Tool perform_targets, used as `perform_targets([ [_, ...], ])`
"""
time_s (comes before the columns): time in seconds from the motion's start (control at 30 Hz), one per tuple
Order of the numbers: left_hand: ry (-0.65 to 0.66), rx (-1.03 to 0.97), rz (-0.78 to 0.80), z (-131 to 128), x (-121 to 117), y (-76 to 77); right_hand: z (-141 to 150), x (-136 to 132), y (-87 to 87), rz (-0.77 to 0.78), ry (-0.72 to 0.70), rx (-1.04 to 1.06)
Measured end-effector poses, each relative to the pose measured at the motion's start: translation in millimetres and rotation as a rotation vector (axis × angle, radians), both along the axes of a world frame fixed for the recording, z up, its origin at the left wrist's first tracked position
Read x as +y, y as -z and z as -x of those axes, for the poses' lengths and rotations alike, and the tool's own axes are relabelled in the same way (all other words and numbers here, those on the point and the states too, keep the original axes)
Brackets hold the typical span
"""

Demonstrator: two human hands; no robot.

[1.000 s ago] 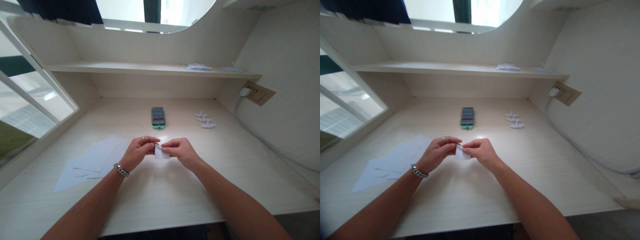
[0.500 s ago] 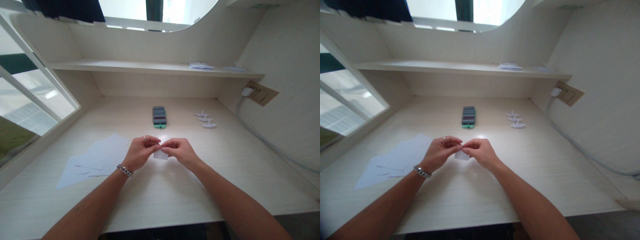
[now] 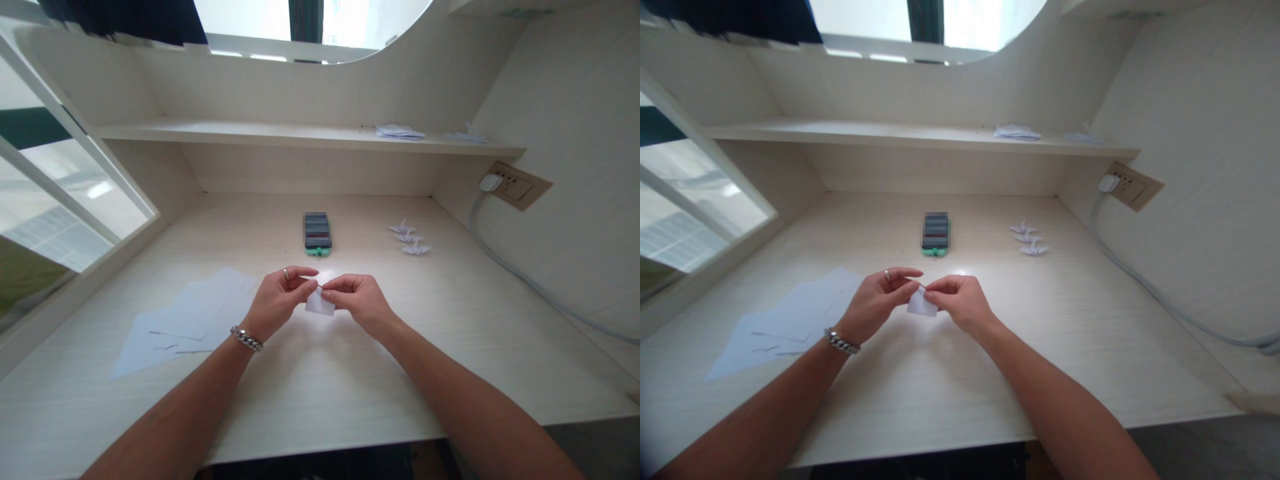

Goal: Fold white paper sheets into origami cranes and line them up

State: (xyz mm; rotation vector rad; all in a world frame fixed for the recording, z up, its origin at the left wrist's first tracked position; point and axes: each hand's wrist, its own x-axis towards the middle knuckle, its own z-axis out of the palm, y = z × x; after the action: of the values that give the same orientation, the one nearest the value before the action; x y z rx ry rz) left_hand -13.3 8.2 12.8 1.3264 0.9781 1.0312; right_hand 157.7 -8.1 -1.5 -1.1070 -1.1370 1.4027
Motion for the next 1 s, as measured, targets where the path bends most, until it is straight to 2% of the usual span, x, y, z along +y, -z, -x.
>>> perform_targets([
  [0.23, -0.066, 0.128, -0.021, -1.7, -1.9, -0.7, -1.7, -0.4, 2.7, 0.037, -0.066, 0.0],
  [0.53, -0.085, 0.121, 0.01, -2.8, -1.6, -0.2, 0.9, 0.3, 5.1, 0.011, -0.051, -0.001],
  [0.8, -0.097, 0.052, 0.009, -4.6, -1.6, 5.0, 5.9, 0.7, 9.4, -0.077, -0.026, 0.018],
  [1.0, -0.056, 0.04, -0.036, -4.6, -2.2, 5.2, 4.7, -2.2, 10.1, -0.199, -0.02, -0.064],
])
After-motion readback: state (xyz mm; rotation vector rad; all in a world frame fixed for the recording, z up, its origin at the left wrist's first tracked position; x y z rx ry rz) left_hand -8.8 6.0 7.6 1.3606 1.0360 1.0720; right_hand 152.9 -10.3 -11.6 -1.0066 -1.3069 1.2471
